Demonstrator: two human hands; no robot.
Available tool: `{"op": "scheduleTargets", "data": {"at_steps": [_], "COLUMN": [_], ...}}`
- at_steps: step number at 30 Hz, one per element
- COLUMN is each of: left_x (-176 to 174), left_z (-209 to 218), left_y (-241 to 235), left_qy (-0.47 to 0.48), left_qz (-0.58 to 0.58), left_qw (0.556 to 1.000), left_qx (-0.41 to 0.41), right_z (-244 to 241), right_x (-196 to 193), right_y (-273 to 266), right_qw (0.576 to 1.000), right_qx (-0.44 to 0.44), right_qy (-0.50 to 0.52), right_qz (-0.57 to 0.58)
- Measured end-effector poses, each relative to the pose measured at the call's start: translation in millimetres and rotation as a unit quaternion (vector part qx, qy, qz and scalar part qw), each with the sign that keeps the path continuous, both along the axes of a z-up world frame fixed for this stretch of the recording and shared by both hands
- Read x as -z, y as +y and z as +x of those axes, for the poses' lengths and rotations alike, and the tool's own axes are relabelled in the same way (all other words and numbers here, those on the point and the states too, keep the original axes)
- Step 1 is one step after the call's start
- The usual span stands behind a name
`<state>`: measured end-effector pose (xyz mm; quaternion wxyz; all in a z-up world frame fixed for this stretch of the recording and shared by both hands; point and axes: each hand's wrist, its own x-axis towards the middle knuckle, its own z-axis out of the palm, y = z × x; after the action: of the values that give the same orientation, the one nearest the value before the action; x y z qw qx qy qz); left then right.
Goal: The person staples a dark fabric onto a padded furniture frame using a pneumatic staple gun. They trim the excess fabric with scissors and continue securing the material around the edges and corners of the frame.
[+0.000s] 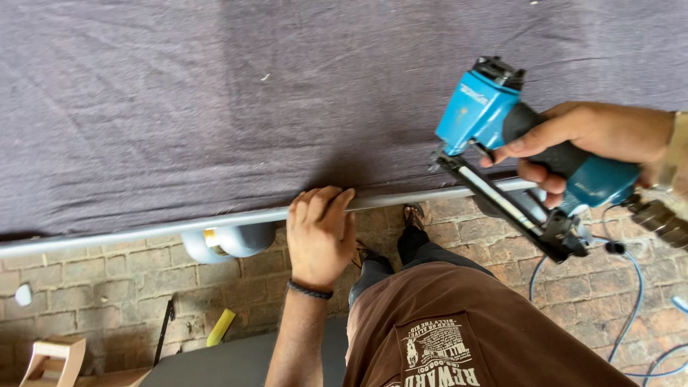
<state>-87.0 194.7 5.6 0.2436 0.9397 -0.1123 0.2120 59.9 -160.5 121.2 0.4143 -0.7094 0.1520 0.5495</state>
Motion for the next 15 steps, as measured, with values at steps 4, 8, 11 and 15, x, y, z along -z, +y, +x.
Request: {"op": "scheduleTargets", "data": {"at_steps": [4,8,11,15], "left_x": [10,13,9,2], "left_z": [1,2,-1,2], "left_y": [-3,-5,-5,-1], "left_qy": [-0.010,-0.014,-0.007,0.033], "left_qz": [-0.006,-0.036,-0.045,-0.034], "left_qw": [1.000,0.999,0.998,0.998], "left_qx": [-0.010,-0.022,-0.033,-0.030], "right_z": [-11,-14,-6,10], "right_x": [2,5,7,9], "right_y": [58,96,101,97], "right_qw": [1.000,1.000,0.999,0.997], "right_qx": [0.005,-0.022,-0.034,-0.053], "right_qy": [-0.013,-0.007,0.005,0.017], "right_qz": [-0.013,-0.007,-0.018,-0.058]}}
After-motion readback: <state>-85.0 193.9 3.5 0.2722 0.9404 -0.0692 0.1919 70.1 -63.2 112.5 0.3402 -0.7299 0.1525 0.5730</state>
